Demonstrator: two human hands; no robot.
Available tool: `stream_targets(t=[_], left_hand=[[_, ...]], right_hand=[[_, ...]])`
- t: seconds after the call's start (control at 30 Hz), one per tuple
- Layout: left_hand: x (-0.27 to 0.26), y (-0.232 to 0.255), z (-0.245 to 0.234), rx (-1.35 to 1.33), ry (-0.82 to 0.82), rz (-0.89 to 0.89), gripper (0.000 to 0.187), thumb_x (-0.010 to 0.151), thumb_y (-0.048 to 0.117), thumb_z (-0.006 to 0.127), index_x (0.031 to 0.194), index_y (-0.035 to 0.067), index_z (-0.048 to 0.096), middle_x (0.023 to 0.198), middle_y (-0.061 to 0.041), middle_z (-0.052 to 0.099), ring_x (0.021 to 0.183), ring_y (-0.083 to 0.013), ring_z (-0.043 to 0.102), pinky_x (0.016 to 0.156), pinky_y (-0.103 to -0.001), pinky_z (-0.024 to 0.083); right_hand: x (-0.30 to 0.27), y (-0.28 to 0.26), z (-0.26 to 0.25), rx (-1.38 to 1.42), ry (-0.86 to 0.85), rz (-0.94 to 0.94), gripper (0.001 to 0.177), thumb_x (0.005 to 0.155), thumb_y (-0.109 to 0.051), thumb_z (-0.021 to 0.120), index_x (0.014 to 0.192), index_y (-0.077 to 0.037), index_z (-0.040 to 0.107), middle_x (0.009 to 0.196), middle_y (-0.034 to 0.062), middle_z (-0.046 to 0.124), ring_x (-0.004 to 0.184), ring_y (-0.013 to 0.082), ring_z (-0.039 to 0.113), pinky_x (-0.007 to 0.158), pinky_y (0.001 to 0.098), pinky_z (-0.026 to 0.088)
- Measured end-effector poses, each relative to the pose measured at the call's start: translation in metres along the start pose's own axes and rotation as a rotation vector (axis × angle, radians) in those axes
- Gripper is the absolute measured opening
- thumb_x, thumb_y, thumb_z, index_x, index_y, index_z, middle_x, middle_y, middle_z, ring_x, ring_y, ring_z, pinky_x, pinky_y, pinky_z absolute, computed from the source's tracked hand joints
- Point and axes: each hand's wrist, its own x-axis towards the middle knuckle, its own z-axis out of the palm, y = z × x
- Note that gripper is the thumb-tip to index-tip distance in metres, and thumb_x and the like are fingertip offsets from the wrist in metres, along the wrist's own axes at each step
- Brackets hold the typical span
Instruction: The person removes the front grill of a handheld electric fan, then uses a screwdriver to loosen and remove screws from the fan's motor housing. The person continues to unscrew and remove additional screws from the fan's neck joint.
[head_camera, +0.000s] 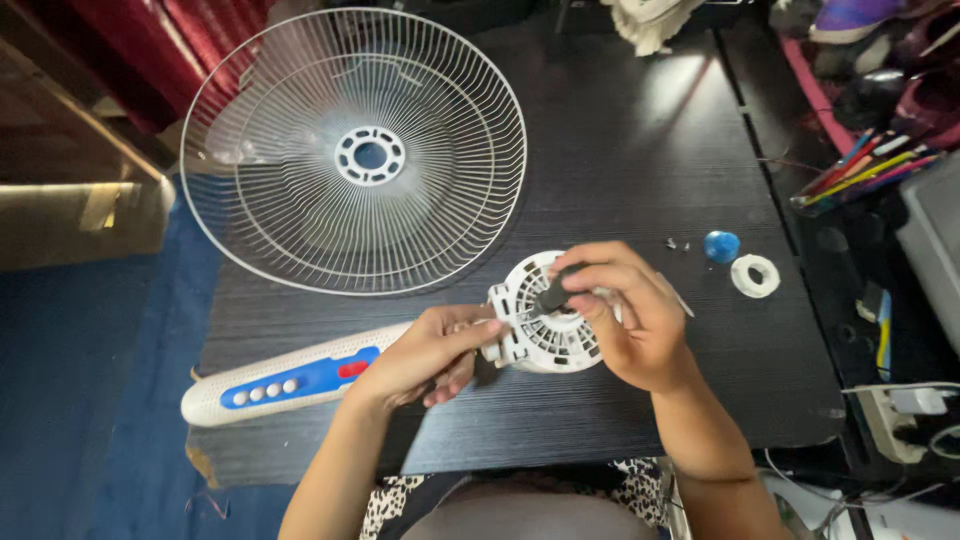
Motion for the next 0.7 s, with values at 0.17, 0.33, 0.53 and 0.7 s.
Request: stream_targets(t=[0.17, 0.33, 0.53, 0.7], left_hand=[[0.022, -0.012, -0.007, -0.200, -0.189, -0.071, 0.039, 0.101, 0.033, 0.067, 0.075, 0.006, 0.055, 0.046, 0.002, 0.045, 0.032, -0.0070, 0.042, 0.027, -0.022, 0.029], [0.031, -0.022, -0.016, -0.263, -0.168, -0.067, 0.059, 0.102, 0.036, 0.064, 0.053, 0.009, 0.047, 0.041, -0.003, 0.045, 0.029, -0.0099, 0.041, 0.024, -0.023, 0.027], [0.029, -0.022, -0.015, -0.323, -0.149, -0.108, 0.047, 0.104, 0.033, 0.060, 0.074, -0.002, 0.060, 0.047, -0.006, 0.051, 0.034, -0.0119, 0.048, 0.025, -0.024, 0.029], [0.028, -0.017, -0.011, -0.378, -0.168, -0.125, 0.036, 0.100, 0.031, 0.056, 0.107, -0.003, 0.066, 0.049, -0.006, 0.054, 0.034, -0.0129, 0.050, 0.024, -0.023, 0.031]], right_hand=[[0.000, -0.006, -0.001, -0.027, 0.000, -0.014, 0.015, 0.103, 0.002, 0.058, 0.117, 0.002, 0.061, 0.121, 0.0198, 0.068, 0.111, 0.0246, 0.072, 0.097, 0.0343, 0.061], [0.001, -0.012, -0.004, -0.087, 0.008, -0.033, 0.013, 0.102, 0.000, 0.060, 0.114, 0.001, 0.063, 0.120, 0.0184, 0.070, 0.112, 0.0252, 0.073, 0.098, 0.0352, 0.061], [-0.001, -0.013, -0.006, -0.082, -0.008, -0.033, 0.013, 0.102, 0.000, 0.059, 0.115, 0.001, 0.063, 0.121, 0.0187, 0.070, 0.113, 0.0265, 0.072, 0.100, 0.0366, 0.060], [0.000, -0.014, -0.005, -0.070, -0.012, -0.032, 0.014, 0.102, 0.001, 0.059, 0.114, 0.001, 0.064, 0.121, 0.0188, 0.070, 0.113, 0.0267, 0.072, 0.100, 0.0367, 0.060]])
